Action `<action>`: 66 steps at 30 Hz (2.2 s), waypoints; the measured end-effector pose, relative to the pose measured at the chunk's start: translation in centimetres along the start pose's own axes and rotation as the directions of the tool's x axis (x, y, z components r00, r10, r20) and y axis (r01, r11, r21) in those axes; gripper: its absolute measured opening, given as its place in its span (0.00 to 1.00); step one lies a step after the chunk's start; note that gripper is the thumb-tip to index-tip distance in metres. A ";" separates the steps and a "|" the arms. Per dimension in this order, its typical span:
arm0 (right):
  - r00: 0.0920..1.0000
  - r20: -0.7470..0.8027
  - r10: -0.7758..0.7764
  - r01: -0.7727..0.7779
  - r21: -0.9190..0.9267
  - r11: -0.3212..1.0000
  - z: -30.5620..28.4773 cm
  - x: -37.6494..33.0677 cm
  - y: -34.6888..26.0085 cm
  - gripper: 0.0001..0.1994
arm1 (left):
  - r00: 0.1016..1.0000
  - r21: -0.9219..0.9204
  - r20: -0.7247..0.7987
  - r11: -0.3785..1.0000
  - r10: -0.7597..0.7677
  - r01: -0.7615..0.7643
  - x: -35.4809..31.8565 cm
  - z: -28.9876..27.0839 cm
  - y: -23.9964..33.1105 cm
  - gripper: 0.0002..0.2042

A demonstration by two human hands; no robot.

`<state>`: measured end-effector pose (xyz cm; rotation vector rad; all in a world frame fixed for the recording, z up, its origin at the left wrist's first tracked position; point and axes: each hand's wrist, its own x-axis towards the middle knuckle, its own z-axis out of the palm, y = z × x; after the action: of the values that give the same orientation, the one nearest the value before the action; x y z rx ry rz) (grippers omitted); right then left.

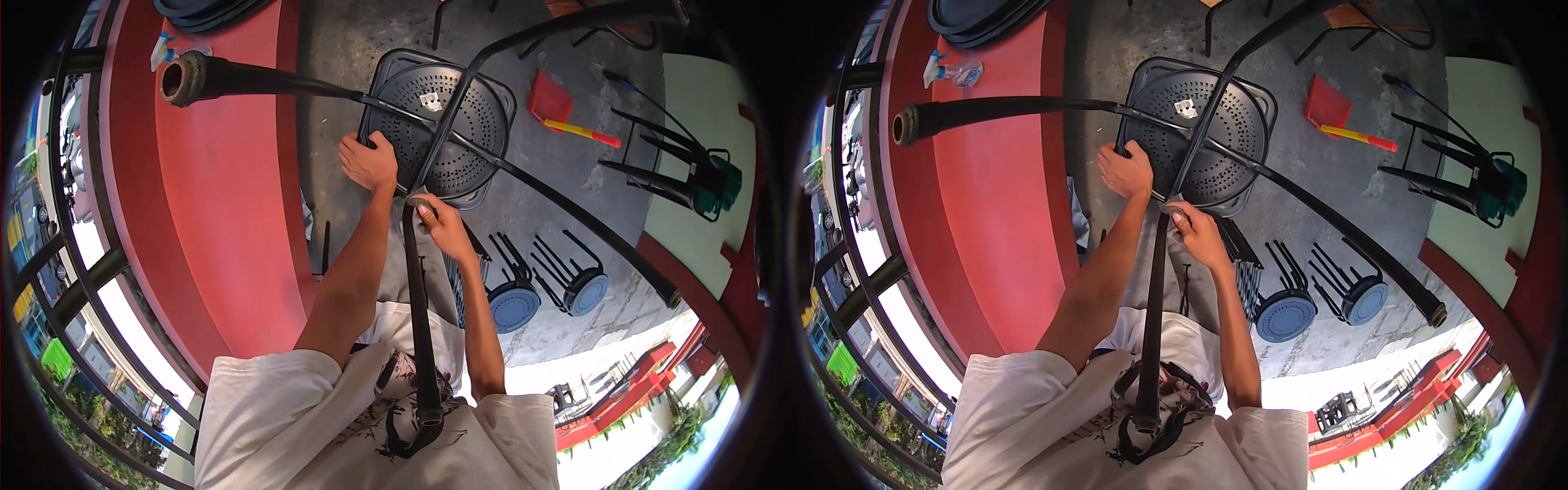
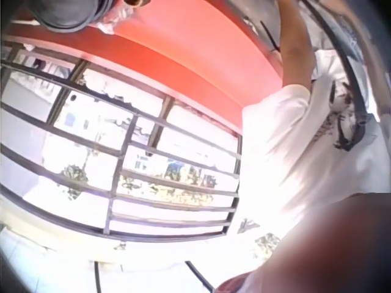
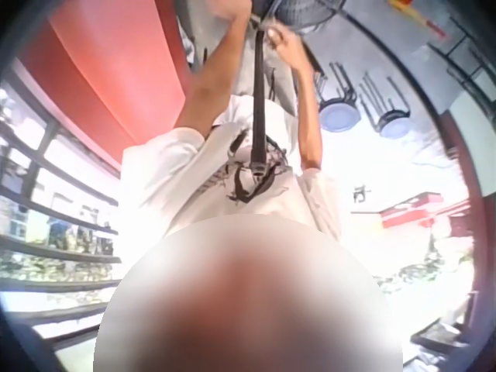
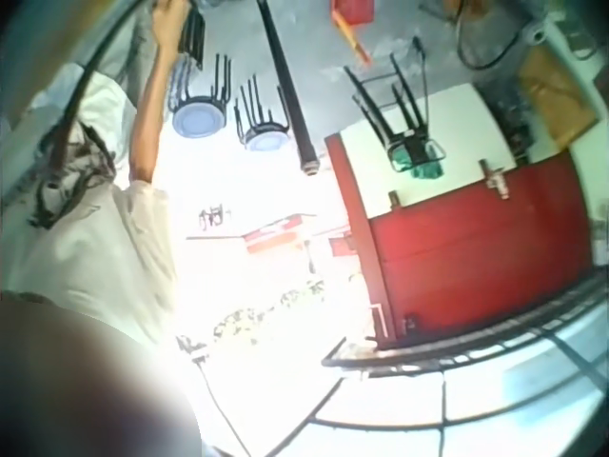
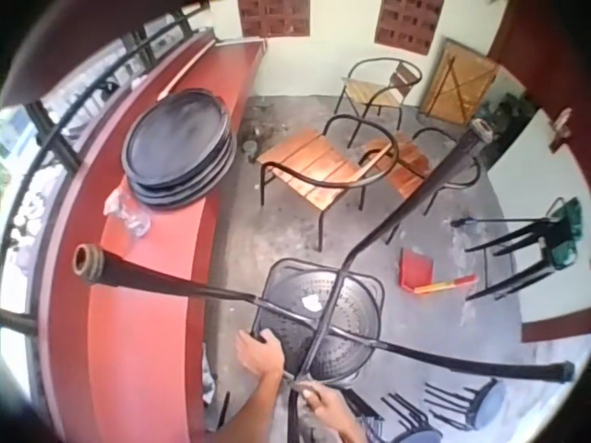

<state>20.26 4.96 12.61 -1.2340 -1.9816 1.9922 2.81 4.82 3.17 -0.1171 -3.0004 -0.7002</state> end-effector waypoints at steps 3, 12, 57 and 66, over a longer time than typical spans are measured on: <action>0.987 0.140 0.076 -0.087 0.076 0.993 0.6 -1.2 -0.2 0.12 | 1.000 0.014 -0.021 1.000 0.011 -0.011 0.2 0.1 -0.4 0.15; 0.977 0.163 0.138 -0.174 0.228 0.958 0.5 -1.1 -0.3 0.12 | 1.000 0.000 0.027 1.000 -0.010 0.010 -0.1 -0.2 -0.1 0.16; 0.835 0.547 -0.062 -0.110 0.276 0.955 -5.1 -7.5 -15.1 0.13 | 0.999 -0.009 0.044 1.000 -0.010 0.011 0.5 -0.4 -0.4 0.16; 0.877 0.474 -0.079 -0.048 0.250 0.967 -6.0 -9.5 -17.9 0.13 | 0.998 -0.013 0.068 1.000 -0.012 0.013 0.2 -0.2 0.0 0.16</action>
<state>21.66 7.40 33.58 -0.7072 -1.8036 2.6449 2.57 4.75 3.33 -0.1253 -3.0645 -0.7318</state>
